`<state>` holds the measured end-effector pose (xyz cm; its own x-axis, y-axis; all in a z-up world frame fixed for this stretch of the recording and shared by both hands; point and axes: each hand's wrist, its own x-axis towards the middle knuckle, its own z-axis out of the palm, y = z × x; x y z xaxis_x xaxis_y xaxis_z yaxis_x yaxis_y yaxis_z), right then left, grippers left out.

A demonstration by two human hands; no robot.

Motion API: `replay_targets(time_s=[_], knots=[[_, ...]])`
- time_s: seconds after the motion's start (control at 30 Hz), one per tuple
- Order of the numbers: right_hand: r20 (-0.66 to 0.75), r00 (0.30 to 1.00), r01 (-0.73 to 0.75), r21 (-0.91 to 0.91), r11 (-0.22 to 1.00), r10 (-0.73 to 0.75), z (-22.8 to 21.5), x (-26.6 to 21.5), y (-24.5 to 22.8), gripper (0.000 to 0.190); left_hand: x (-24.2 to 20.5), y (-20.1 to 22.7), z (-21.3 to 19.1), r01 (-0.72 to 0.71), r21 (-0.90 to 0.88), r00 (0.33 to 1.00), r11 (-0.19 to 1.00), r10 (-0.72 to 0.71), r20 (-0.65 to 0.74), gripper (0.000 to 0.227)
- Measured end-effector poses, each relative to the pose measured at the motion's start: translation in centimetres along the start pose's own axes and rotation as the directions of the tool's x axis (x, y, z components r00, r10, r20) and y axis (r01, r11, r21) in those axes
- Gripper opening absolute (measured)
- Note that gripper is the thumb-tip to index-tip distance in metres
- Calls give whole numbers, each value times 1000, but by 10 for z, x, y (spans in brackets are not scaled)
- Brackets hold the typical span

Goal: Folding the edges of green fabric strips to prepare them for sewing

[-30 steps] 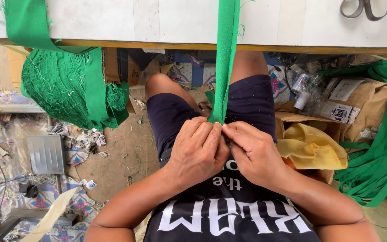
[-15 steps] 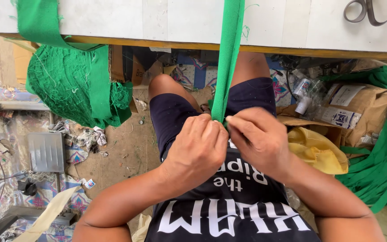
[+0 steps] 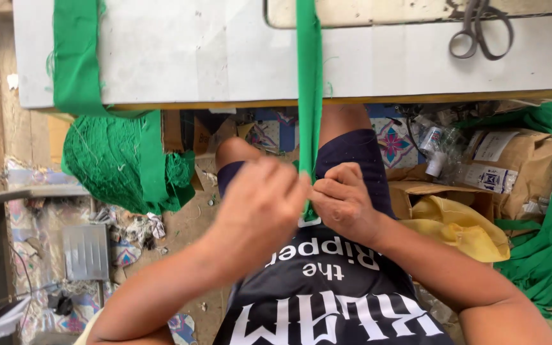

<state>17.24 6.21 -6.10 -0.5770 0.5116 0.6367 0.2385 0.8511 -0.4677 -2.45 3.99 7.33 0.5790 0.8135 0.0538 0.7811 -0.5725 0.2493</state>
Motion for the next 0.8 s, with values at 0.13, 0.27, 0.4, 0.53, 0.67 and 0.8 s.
replay_targets(time_s=[0.13,0.27,0.4,0.53,0.67,0.8], knots=[[-74,992,-96,26,995,98,7,0,-5,14,53,-73,4,-118,282,976,952,163,-142,10],[-213,959,-179,48,983,185,22,-3,-2,12,101,-117,38,-361,381,875,851,450,-177,11],[-243,941,-232,46,971,237,18,0,-6,16,118,-121,35,-466,407,848,785,528,-46,16],[-170,937,-285,128,950,304,20,-12,-3,5,129,-121,34,-543,357,826,760,560,65,23],[-121,948,-276,156,948,295,17,-16,2,6,135,-124,30,-621,311,773,720,628,90,23],[-84,951,-279,183,943,298,15,-18,2,8,133,-127,27,-643,315,751,699,656,78,22]])
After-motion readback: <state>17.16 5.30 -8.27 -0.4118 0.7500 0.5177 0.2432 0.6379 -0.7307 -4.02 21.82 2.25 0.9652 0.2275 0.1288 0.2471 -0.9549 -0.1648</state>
